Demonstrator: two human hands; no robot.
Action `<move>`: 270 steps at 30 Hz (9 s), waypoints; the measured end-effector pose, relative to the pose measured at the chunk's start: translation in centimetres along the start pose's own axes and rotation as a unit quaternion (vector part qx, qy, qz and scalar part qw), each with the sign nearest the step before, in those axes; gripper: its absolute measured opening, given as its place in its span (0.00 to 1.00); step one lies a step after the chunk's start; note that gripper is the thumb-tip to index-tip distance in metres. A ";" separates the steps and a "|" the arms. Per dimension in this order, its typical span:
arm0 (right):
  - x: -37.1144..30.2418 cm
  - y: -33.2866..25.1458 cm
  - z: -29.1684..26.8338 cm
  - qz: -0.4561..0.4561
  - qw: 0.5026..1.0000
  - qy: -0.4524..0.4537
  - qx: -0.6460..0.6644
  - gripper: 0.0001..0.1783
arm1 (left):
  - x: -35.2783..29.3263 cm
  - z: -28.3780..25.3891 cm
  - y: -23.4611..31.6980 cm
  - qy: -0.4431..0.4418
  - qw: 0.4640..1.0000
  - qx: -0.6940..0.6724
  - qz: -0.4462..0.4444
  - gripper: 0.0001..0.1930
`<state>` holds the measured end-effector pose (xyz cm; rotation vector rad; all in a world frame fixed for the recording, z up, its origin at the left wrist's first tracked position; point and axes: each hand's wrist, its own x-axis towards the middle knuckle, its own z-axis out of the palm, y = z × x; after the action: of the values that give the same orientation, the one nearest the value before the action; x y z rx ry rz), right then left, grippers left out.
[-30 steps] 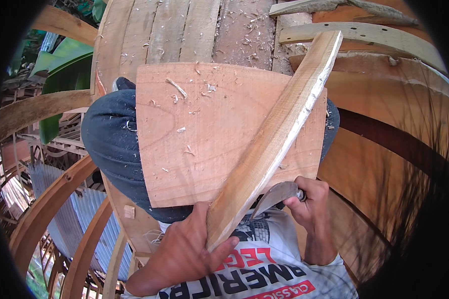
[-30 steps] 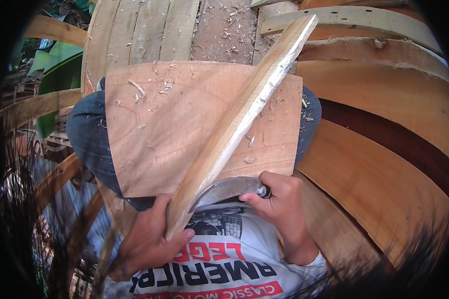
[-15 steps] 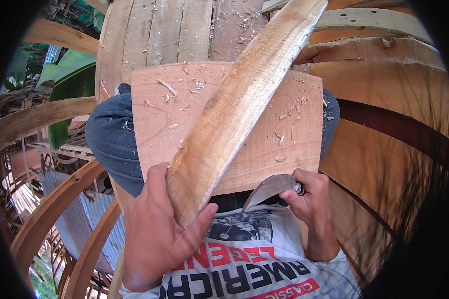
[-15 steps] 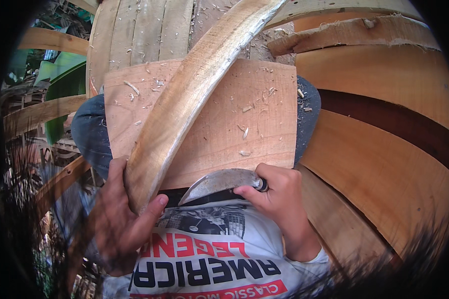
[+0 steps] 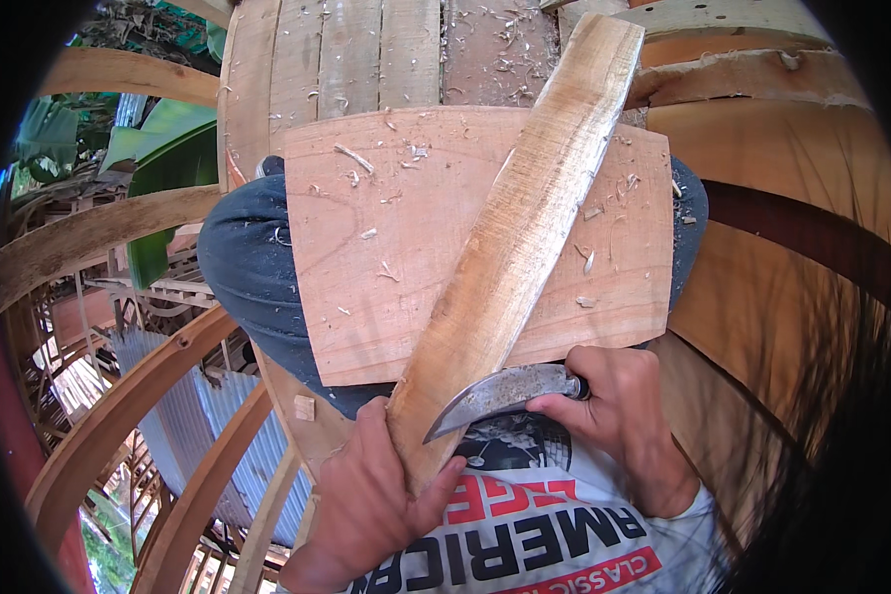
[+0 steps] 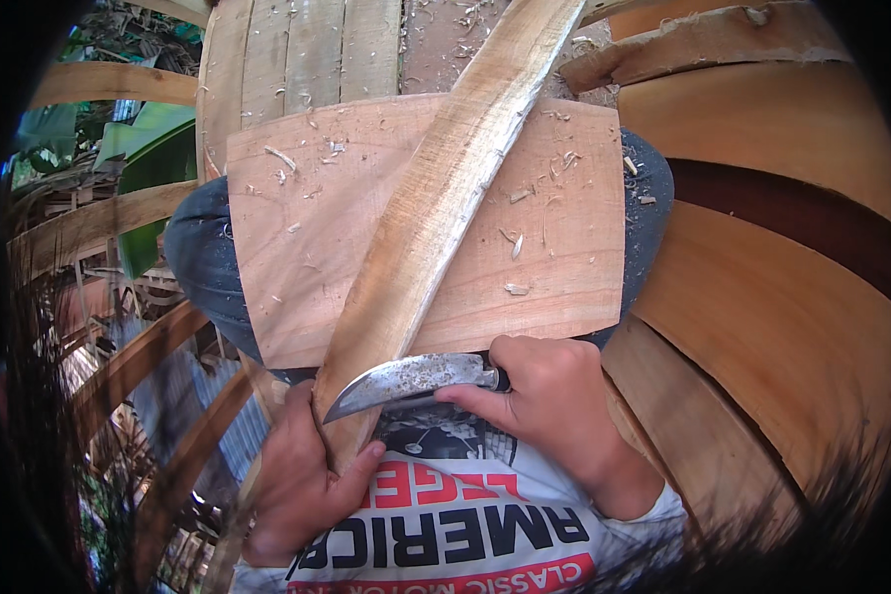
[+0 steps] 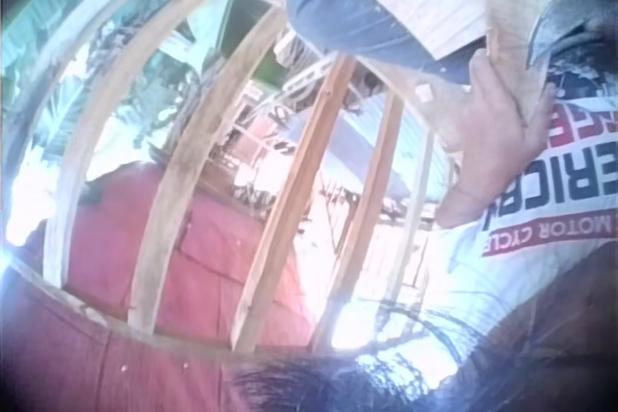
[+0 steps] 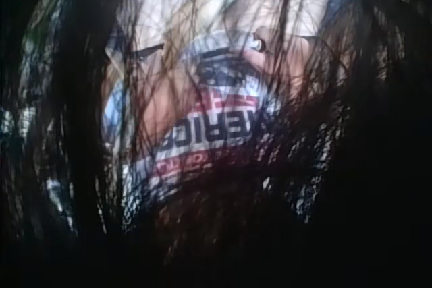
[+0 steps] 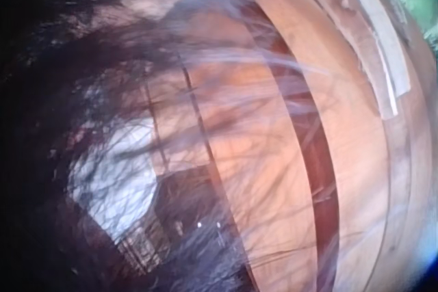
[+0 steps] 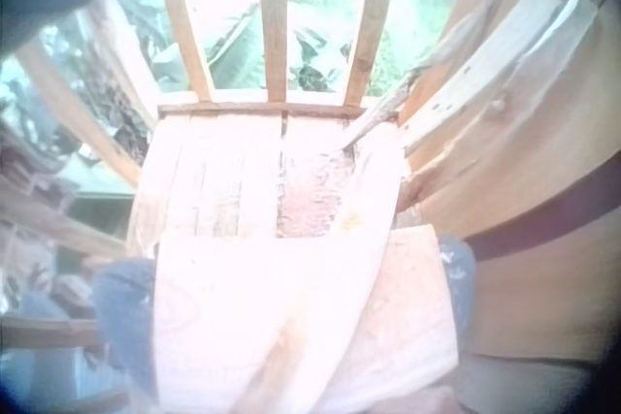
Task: The person is sitting on a wooden platform and using a curved knife to shave and shape a long, thin piece of wood. They hold the wood with their left hand and use the knife with their right hand to remove thin strips of wood, creating shavings that fall onto the platform.
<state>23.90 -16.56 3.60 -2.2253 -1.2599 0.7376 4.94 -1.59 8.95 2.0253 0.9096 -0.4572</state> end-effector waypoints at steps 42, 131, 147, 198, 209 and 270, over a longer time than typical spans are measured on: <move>1.9 0.2 -5.1 0.099 0.995 0.019 -0.001 0.14 | 0.1 1.2 -1.7 -0.074 0.973 -0.196 -0.096 0.32; -3.5 2.2 -0.8 0.090 0.864 -0.181 0.460 0.17 | -0.1 3.4 -4.8 -0.023 0.945 -0.322 -0.052 0.31; -3.2 4.3 -4.3 0.219 0.790 0.044 0.570 0.18 | 0.2 3.1 -4.6 -0.040 0.950 -0.304 -0.062 0.30; -0.7 0.0 -1.1 0.021 0.997 -0.018 0.071 0.11 | 1.4 3.3 -3.3 0.002 0.981 -0.190 -0.031 0.34; -0.1 0.1 0.0 0.004 0.996 -0.016 -0.092 0.23 | 1.5 3.8 -4.0 -0.030 0.983 -0.177 -0.041 0.36; 1.9 0.6 -2.1 -0.032 0.992 -0.005 -0.125 0.33 | 2.3 4.2 -4.7 -0.148 0.943 -0.296 -0.011 0.31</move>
<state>26.44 -15.48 4.37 -2.3643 -1.4930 0.5940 3.04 -2.22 2.51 1.3568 0.7673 -0.4232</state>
